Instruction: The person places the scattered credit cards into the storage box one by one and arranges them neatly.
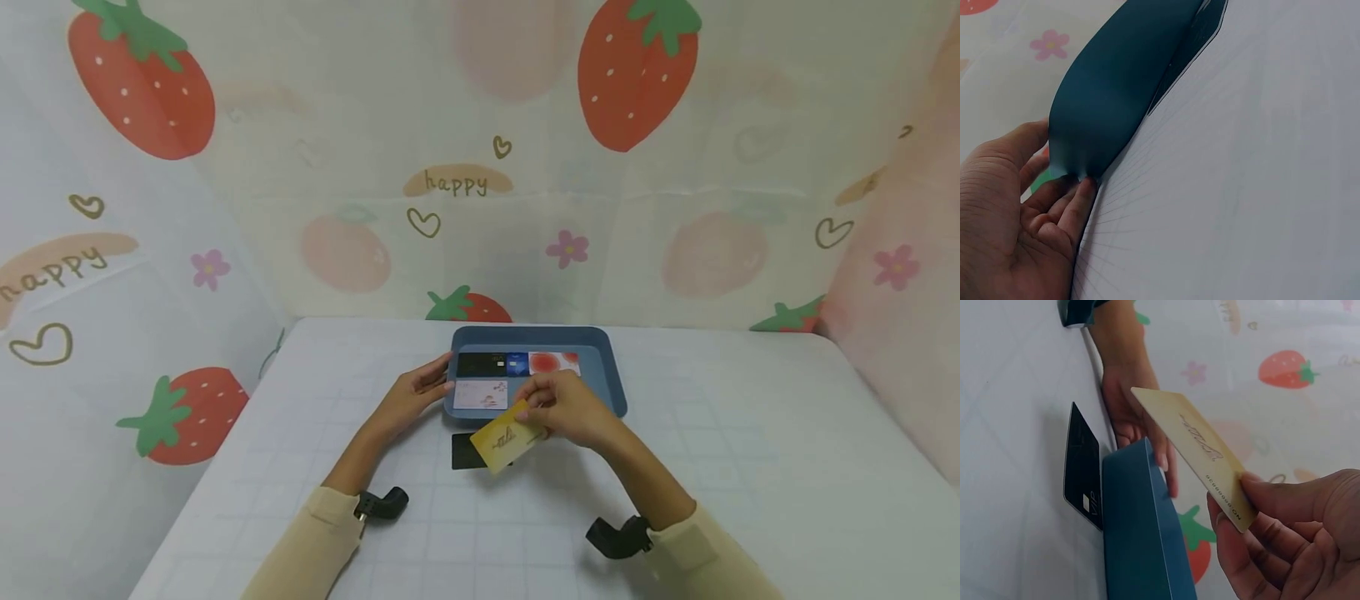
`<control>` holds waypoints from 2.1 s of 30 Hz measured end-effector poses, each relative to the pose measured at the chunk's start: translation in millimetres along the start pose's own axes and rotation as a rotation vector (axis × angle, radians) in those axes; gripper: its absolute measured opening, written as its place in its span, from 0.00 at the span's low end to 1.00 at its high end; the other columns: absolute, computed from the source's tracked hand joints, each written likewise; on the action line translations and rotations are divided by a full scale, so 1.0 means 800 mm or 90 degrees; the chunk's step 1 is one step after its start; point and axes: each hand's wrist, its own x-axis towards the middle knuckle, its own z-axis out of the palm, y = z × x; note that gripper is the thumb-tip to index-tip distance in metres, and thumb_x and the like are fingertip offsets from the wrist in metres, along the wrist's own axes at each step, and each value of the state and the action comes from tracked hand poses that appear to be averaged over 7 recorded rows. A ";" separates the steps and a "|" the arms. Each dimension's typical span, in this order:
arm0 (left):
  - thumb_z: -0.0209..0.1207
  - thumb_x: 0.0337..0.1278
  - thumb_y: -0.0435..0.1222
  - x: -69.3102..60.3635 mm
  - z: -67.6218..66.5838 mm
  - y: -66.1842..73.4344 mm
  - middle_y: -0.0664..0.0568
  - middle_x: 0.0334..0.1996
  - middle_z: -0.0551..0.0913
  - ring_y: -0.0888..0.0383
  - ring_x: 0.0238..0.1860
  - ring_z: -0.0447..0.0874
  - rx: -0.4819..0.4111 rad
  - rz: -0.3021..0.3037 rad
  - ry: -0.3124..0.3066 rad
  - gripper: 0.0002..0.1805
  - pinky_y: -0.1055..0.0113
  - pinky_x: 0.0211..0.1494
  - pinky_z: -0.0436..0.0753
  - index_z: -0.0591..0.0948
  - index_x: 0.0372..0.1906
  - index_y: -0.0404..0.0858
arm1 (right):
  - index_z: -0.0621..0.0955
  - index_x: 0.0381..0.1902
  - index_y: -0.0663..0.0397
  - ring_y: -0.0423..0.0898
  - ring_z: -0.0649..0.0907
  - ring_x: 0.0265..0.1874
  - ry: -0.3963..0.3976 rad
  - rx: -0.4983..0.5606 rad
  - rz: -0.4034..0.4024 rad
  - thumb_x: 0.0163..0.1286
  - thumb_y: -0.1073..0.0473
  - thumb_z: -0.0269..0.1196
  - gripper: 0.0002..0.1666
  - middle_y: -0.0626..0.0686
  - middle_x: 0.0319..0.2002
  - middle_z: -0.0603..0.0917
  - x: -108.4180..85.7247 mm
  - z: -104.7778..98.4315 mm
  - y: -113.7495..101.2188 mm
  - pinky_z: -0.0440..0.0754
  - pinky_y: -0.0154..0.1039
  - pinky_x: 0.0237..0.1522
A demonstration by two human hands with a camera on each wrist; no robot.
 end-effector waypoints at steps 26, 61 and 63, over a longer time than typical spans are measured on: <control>0.61 0.72 0.38 -0.002 -0.001 0.001 0.47 0.77 0.63 0.48 0.75 0.65 0.004 -0.001 -0.003 0.35 0.57 0.73 0.68 0.63 0.78 0.39 | 0.86 0.47 0.61 0.51 0.87 0.35 0.107 -0.001 0.045 0.67 0.63 0.70 0.12 0.56 0.37 0.89 0.009 -0.031 0.012 0.90 0.43 0.34; 0.61 0.72 0.39 -0.002 -0.003 -0.001 0.48 0.77 0.64 0.51 0.75 0.65 -0.003 -0.002 -0.001 0.35 0.59 0.74 0.68 0.63 0.78 0.39 | 0.79 0.53 0.73 0.49 0.88 0.31 0.173 0.013 0.125 0.71 0.67 0.64 0.17 0.68 0.42 0.86 0.053 -0.063 0.063 0.90 0.45 0.34; 0.61 0.72 0.39 -0.003 -0.002 0.005 0.48 0.77 0.63 0.50 0.75 0.65 -0.005 -0.007 -0.001 0.35 0.58 0.74 0.67 0.63 0.78 0.39 | 0.78 0.54 0.74 0.47 0.87 0.30 0.176 0.014 0.124 0.70 0.67 0.64 0.17 0.68 0.42 0.86 0.056 -0.060 0.064 0.90 0.42 0.30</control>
